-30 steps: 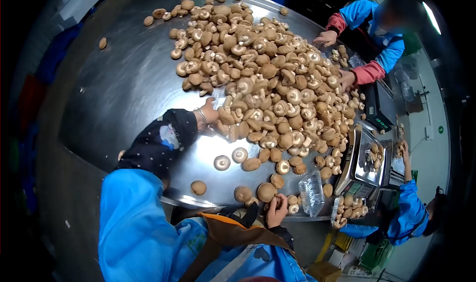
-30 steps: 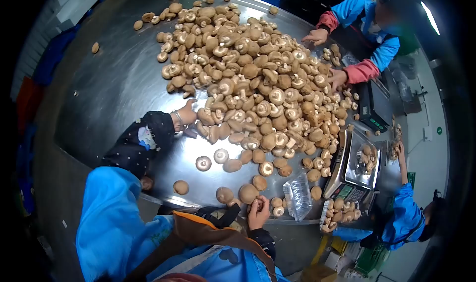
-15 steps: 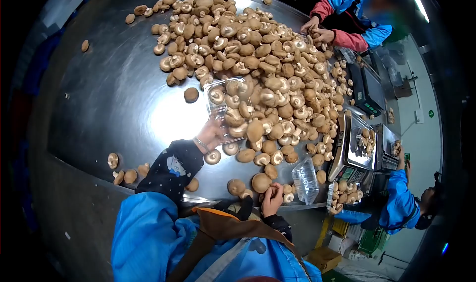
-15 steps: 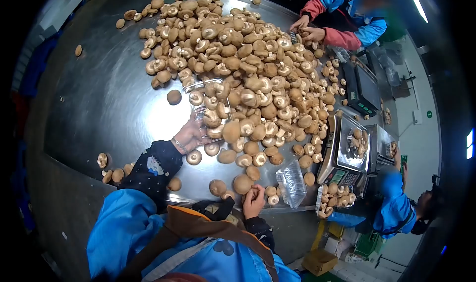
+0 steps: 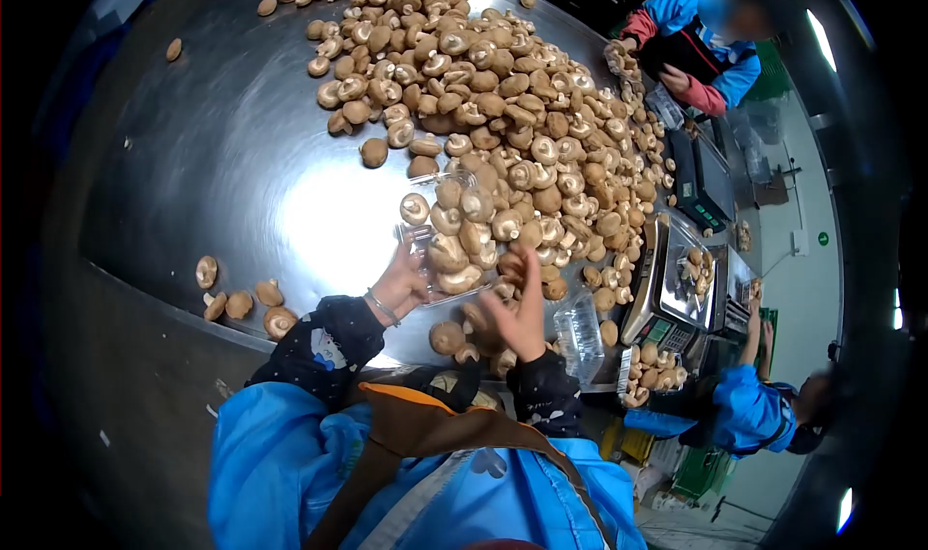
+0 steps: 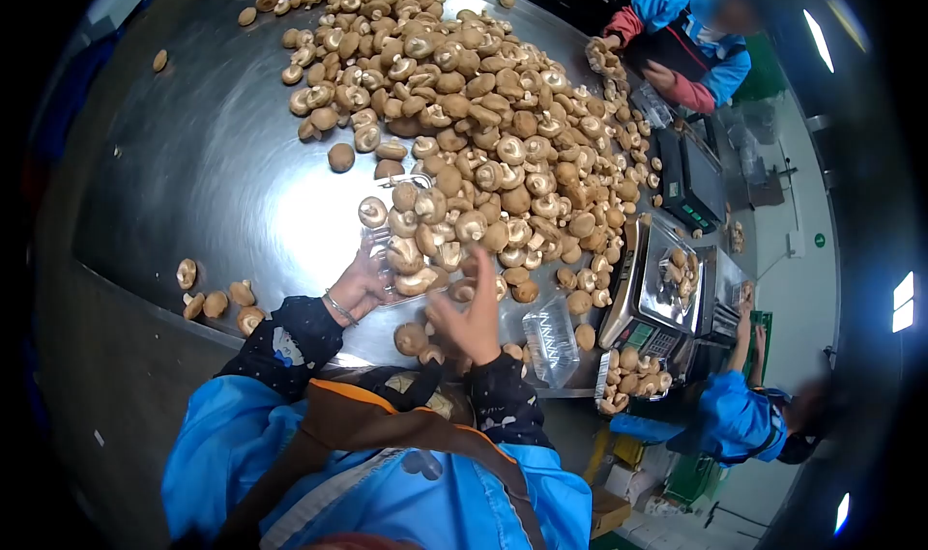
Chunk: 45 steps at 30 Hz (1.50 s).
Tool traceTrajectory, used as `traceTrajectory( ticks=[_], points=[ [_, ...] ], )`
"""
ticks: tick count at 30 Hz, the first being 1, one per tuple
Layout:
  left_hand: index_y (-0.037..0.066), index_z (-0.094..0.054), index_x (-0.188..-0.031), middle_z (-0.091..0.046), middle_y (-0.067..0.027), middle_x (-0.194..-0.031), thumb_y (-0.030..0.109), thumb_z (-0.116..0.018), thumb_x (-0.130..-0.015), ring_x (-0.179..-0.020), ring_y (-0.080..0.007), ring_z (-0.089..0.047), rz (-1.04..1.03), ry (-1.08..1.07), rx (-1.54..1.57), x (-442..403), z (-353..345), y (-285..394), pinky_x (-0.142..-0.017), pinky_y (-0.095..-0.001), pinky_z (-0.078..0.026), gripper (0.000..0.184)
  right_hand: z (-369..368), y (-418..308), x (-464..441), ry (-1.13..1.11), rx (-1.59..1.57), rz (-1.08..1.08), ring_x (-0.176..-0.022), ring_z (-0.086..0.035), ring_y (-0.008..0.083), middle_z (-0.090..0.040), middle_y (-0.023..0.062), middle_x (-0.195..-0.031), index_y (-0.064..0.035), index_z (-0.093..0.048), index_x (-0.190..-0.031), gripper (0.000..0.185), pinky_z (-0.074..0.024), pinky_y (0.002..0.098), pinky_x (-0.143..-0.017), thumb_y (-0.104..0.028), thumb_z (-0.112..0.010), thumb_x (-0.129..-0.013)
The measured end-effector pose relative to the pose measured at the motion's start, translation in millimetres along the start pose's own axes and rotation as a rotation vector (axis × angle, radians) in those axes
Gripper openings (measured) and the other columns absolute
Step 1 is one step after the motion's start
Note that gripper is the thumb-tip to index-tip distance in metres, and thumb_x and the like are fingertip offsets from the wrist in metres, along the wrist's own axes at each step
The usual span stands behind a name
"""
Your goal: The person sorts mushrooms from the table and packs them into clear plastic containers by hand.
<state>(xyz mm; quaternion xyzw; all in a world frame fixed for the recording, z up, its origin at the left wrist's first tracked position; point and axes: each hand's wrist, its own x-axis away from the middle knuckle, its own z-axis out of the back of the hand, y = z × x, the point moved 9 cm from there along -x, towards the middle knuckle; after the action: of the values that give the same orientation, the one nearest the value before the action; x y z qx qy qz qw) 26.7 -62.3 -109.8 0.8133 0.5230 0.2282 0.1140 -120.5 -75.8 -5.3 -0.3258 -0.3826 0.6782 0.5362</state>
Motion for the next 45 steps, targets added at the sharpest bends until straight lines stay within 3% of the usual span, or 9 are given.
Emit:
traceTrajectory(
  ticks=[4,13,15,16,20,22,27,39,45],
  points=[
    [0.026,-0.005,-0.143,-0.028,-0.0133,-0.142,-0.024,-0.035,-0.066,-0.123,-0.0328,-0.044,0.026,-0.021,-0.017,10.7,-5.9,-8.9,-0.073,-0.0346,-0.058,0.097,8.0,-29.4,-37.6,0.104,0.190,0.259,-0.126,-0.041,0.0279,-0.037,0.0188,-0.139,-0.0054,-0.029,-0.140,0.061,-0.0360,0.0373,-0.100,-0.011,-0.057,-0.086],
    [0.023,-0.009,-0.143,-0.043,-0.0129,-0.123,-0.020,-0.037,-0.066,-0.089,-0.0216,-0.058,0.085,0.023,-0.062,17.8,-5.7,-30.4,-0.050,-0.0227,-0.045,0.093,-63.4,-95.5,-0.2,-0.095,0.273,0.668,-0.103,-0.053,0.0329,-0.055,0.0154,-0.112,-0.0014,-0.057,-0.106,0.035,-0.0440,0.0387,-0.087,0.000,-0.065,-0.071],
    [0.023,-0.009,-0.143,-0.044,-0.0133,-0.121,-0.020,-0.038,-0.066,-0.090,-0.0223,-0.059,0.079,0.063,0.021,18.3,-10.3,-32.9,-0.053,-0.0237,-0.047,0.093,-62.8,-93.3,-6.9,-0.108,0.207,0.550,-0.102,-0.053,0.0327,-0.055,0.0158,-0.109,-0.0027,-0.058,-0.105,0.035,-0.0441,0.0381,-0.085,-0.001,-0.066,-0.071],
    [0.020,-0.014,-0.141,-0.042,-0.0136,-0.125,-0.021,-0.040,-0.066,-0.115,-0.0253,-0.051,0.121,0.042,-0.062,26.4,-20.7,-24.4,-0.077,-0.0330,-0.055,0.089,-56.3,-90.9,-10.3,-0.041,0.278,0.542,-0.101,-0.054,0.0324,-0.056,0.0155,-0.109,-0.0034,-0.059,-0.105,0.035,-0.0444,0.0380,-0.085,-0.002,-0.067,-0.071],
    [0.024,-0.005,-0.142,-0.036,-0.0156,-0.133,-0.022,-0.039,-0.065,-0.120,-0.0315,-0.047,0.163,0.020,-0.109,30.1,-17.7,-30.7,-0.085,-0.0379,-0.054,0.096,-60.4,-74.5,-15.4,-0.080,0.429,0.515,-0.097,-0.054,0.0318,-0.056,0.0137,-0.106,-0.0059,-0.061,-0.104,0.033,-0.0453,0.0376,-0.082,-0.008,-0.069,-0.072],
    [0.027,-0.002,-0.142,-0.033,-0.0154,-0.136,-0.023,-0.038,-0.065,-0.122,-0.0328,-0.045,0.190,-0.062,0.006,30.9,-15.6,-35.3,-0.086,-0.0390,-0.054,0.099,-67.0,-72.2,-15.6,-0.197,0.362,0.477,-0.098,-0.056,0.0277,-0.060,0.0107,-0.103,-0.0041,-0.062,-0.102,0.028,-0.0456,0.0363,-0.082,-0.011,-0.068,-0.076],
    [0.027,-0.004,-0.142,-0.025,-0.0150,-0.141,-0.023,-0.040,-0.061,-0.126,-0.0371,-0.038,0.131,0.020,0.045,48.6,2.8,-10.6,-0.085,-0.0449,-0.054,0.101,43.9,7.8,-57.4,0.315,0.051,0.004,-0.090,-0.061,0.0246,-0.061,0.0132,-0.095,-0.0016,-0.059,-0.104,0.030,-0.0480,0.0339,-0.080,-0.005,-0.064,-0.075],
    [0.027,-0.010,-0.143,-0.030,-0.0146,-0.139,-0.014,-0.042,-0.059,-0.127,-0.0359,-0.038,0.153,0.077,0.121,58.0,15.8,-1.4,-0.094,-0.0521,-0.045,0.099,30.8,60.5,-64.2,0.159,0.800,0.160,-0.102,-0.047,0.0370,-0.051,0.0181,-0.112,-0.0056,-0.046,-0.120,0.063,-0.0386,0.0426,-0.088,-0.009,-0.072,-0.063],
    [0.027,-0.009,-0.143,-0.030,-0.0147,-0.138,-0.014,-0.043,-0.057,-0.126,-0.0355,-0.039,0.108,0.041,0.139,39.0,0.8,-2.6,-0.094,-0.0519,-0.045,0.100,42.5,-11.9,-25.1,0.309,0.140,0.038,-0.088,-0.054,0.0249,-0.053,0.0138,-0.100,-0.0006,-0.050,-0.105,0.056,-0.0458,0.0334,-0.073,-0.013,-0.081,-0.060]
  ],
)
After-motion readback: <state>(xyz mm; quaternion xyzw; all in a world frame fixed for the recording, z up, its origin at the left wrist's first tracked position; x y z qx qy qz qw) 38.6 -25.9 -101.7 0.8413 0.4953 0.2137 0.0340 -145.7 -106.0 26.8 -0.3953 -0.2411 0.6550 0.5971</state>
